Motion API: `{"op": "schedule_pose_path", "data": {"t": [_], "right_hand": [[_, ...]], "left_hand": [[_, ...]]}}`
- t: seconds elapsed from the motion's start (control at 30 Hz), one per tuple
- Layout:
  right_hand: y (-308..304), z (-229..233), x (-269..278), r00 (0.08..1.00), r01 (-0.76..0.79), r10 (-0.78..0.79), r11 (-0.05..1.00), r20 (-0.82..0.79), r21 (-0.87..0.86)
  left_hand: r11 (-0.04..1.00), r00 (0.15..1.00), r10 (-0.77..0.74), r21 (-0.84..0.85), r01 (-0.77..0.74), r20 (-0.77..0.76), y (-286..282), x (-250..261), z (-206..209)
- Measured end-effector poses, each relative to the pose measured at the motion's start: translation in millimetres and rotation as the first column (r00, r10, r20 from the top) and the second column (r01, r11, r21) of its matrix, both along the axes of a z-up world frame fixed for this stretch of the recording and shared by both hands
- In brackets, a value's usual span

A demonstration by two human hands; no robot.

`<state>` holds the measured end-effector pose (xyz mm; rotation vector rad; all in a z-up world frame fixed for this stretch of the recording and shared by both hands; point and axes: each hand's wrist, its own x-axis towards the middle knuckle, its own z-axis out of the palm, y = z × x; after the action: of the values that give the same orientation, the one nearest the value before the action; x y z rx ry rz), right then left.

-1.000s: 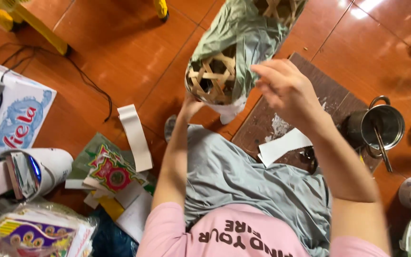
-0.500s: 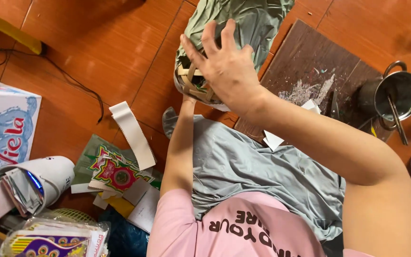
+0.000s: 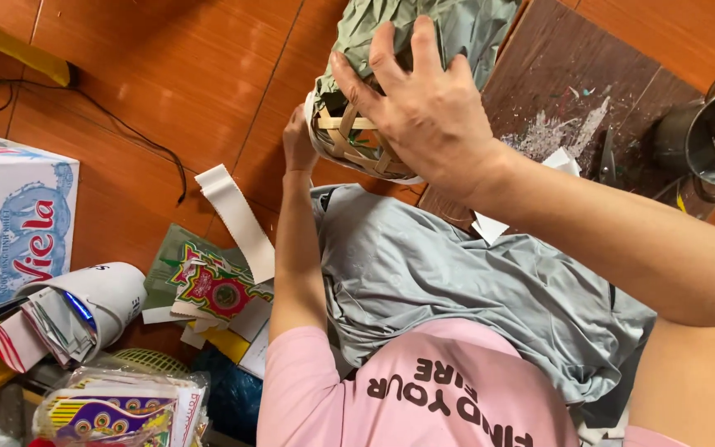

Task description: The recorder is assembling a paper animal model by cutting and gluing paper strips onto a frame.

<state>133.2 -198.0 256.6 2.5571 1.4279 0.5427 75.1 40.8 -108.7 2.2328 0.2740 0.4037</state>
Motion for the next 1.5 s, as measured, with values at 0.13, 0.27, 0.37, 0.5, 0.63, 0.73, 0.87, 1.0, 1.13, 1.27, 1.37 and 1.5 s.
{"op": "schedule_pose_path", "data": {"t": [0.13,0.27,0.37,0.5,0.63,0.73,0.87,1.0,1.13,1.27,1.37,1.5], "right_hand": [[-3,-1,0,1.0,0.002,-0.002,1.0,0.015,0.016],[-6,-5,-1,1.0,-0.007,0.007,0.998,-0.001,0.06],[3,-12,1,1.0,-0.017,0.016,0.996,0.006,0.092],[8,-15,1,1.0,-0.023,0.024,0.991,-0.007,0.129],[6,-16,2,0.998,-0.038,0.044,0.989,-0.042,0.141],[4,-4,-4,0.988,-0.009,0.03,0.991,-0.152,0.137],[-26,47,-17,0.921,0.025,0.063,0.975,-0.386,0.22],[-100,69,-37,0.811,0.098,0.169,0.904,-0.561,0.415],[-183,-8,-72,0.714,0.353,0.078,0.818,-0.696,0.454],[-239,-185,-144,0.532,0.626,0.064,0.642,-0.844,0.443],[-225,-238,-188,0.422,0.703,0.051,0.612,-0.905,0.362],[-205,-164,-183,0.064,0.808,-0.034,0.589,-0.997,0.032]], "left_hand": [[1.0,0.998,-0.01,-0.025,0.011,0.054,8,-8,12],[0.999,0.998,-0.029,-0.033,0.031,0.056,3,-15,14],[0.997,0.999,-0.041,-0.07,0.043,0.034,-7,-7,-19],[0.84,0.998,0.029,-0.539,-0.059,-0.063,-24,-9,-46],[0.941,0.988,-0.025,-0.329,0.074,0.152,-24,-25,1],[0.958,0.994,-0.071,-0.271,0.09,0.08,-41,-2,23],[0.977,0.991,-0.136,-0.164,0.136,0.011,-32,-11,8],[0.984,0.983,-0.175,-0.053,0.172,-0.055,7,-19,-75],[0.977,0.982,-0.107,0.164,0.133,-0.158,-3,-65,3],[0.985,0.968,0.154,-0.05,-0.167,-0.197,-76,-137,74],[0.954,0.93,-0.113,-0.301,0.002,-0.35,-159,-152,85],[0.877,0.829,-0.436,-0.37,0.305,-0.349,-255,-134,74]]}}
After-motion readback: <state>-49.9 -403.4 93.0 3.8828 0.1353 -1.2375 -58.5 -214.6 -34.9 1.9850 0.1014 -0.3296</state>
